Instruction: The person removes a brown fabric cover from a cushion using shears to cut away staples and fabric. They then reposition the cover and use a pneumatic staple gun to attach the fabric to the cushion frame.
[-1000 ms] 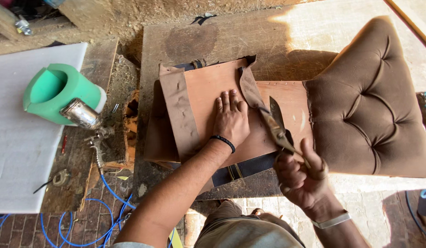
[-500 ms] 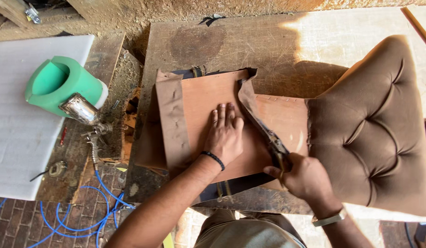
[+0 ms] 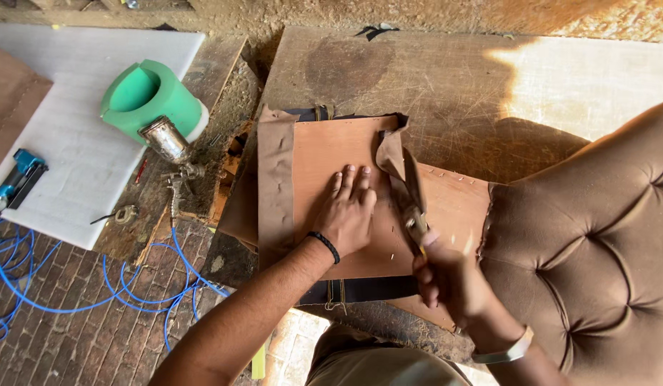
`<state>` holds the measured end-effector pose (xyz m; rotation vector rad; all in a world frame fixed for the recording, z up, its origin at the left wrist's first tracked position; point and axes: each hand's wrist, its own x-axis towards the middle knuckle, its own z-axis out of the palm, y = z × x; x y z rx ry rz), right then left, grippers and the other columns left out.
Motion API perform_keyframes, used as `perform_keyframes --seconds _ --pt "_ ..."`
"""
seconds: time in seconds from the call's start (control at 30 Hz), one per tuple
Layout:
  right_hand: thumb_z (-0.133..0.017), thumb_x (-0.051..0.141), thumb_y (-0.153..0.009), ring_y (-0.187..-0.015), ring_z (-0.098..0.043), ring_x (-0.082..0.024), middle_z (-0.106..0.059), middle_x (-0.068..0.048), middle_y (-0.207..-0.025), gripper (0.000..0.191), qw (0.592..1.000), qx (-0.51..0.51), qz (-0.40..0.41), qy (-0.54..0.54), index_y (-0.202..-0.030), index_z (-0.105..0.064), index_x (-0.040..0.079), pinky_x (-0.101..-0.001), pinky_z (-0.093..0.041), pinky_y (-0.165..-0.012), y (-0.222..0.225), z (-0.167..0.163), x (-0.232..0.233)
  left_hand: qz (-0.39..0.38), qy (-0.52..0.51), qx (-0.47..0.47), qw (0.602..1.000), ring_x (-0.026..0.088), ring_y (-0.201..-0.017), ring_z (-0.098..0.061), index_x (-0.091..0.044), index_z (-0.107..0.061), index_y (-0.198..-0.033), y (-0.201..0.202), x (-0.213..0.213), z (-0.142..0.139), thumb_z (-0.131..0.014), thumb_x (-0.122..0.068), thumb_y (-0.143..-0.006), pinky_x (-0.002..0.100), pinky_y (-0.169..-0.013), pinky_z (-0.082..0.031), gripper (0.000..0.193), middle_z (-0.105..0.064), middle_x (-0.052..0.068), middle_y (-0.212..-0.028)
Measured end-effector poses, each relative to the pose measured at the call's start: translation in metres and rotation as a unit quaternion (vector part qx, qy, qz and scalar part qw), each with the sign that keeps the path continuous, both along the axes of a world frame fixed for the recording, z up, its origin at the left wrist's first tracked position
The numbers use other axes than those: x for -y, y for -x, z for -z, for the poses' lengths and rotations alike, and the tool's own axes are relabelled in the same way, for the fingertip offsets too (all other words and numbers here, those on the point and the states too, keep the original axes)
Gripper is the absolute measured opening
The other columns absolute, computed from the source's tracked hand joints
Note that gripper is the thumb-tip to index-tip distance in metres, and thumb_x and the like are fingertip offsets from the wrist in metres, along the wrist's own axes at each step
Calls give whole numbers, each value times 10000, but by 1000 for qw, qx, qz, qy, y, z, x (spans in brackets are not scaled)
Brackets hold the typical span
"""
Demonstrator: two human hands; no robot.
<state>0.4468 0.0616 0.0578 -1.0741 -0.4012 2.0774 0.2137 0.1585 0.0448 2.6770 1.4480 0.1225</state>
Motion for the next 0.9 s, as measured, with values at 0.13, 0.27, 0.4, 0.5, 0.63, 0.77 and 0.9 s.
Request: perform_keyframes --seconds 0.13,0.27,0.4,0.5,0.63,0.77,0.9 --pt "-691 536 -941 -504 -551 -91 -572 -6 -686 539 949 277 -116 -98 -994 -668 0 -204 -478 -463 8 14 -8 3 -9 29 1000 586 -1455 -258 48 -507 -1104 0 0 -3 -546 -174 -896 631 -1220 -181 306 -343 359 -1554" --pt "-692 529 -951 -514 -556 -79 -576 3 -705 535 930 -363 46 30 -1018 -665 -1 -186 -487 -472 13 -10 -11 8 -44 14 999 580 -1453 -278 49 -504 -1084 -2 -2 -3 -516 -155 -917 611 -1212 -195 264 -346 350 -1565" --pt "-741 535 -932 -535 -548 -36 -544 16 -717 550 853 -499 94 122 -975 -623 0 -141 -481 -491 1 -42 -24 -13 0 25 1000 593 -1446 -265 12 -513 -1038 -1 -1 -8 -483 -140 -969 616 -1218 -180 170 -331 366 -1561" --pt "-681 559 -865 -452 -484 -105 -512 -12 -619 540 987 -105 71 100 -835 -614 23 -224 -396 -416 -4 -36 -24 5 -6 53 999 568 -1454 -276 51 -504 -1101 0 0 -14 -504 -152 -921 616 -1208 -183 271 -344 353 -1564" --pt "-803 400 -860 -469 -422 -140 -482 -27 -601 407 947 316 -2 -54 -818 -671 18 -293 -352 -434 21 7 -18 0 4 41 999 583 -1443 -252 63 -508 -1093 -2 -1 -18 -515 -157 -905 617 -1206 -169 290 -335 359 -1551" --pt "-724 478 -880 -439 -457 -143 -497 -14 -588 459 985 159 72 2 -822 -606 38 -286 -371 -400 55 24 -22 -8 5 -1 1000 569 -1469 -243 45 -519 -1093 -2 -3 -15 -507 -126 -878 592 -1223 -166 275 -325 335 -1579" --pt "-743 482 -830 -426 -490 -166 -535 -23 -607 482 979 199 50 8 -882 -636 15 -326 -421 -371 68 4 -29 -31 39 16 999 557 -1491 -228 17 -533 -1073 0 -4 -11 -492 -122 -901 579 -1244 -152 225 -316 303 -1597"
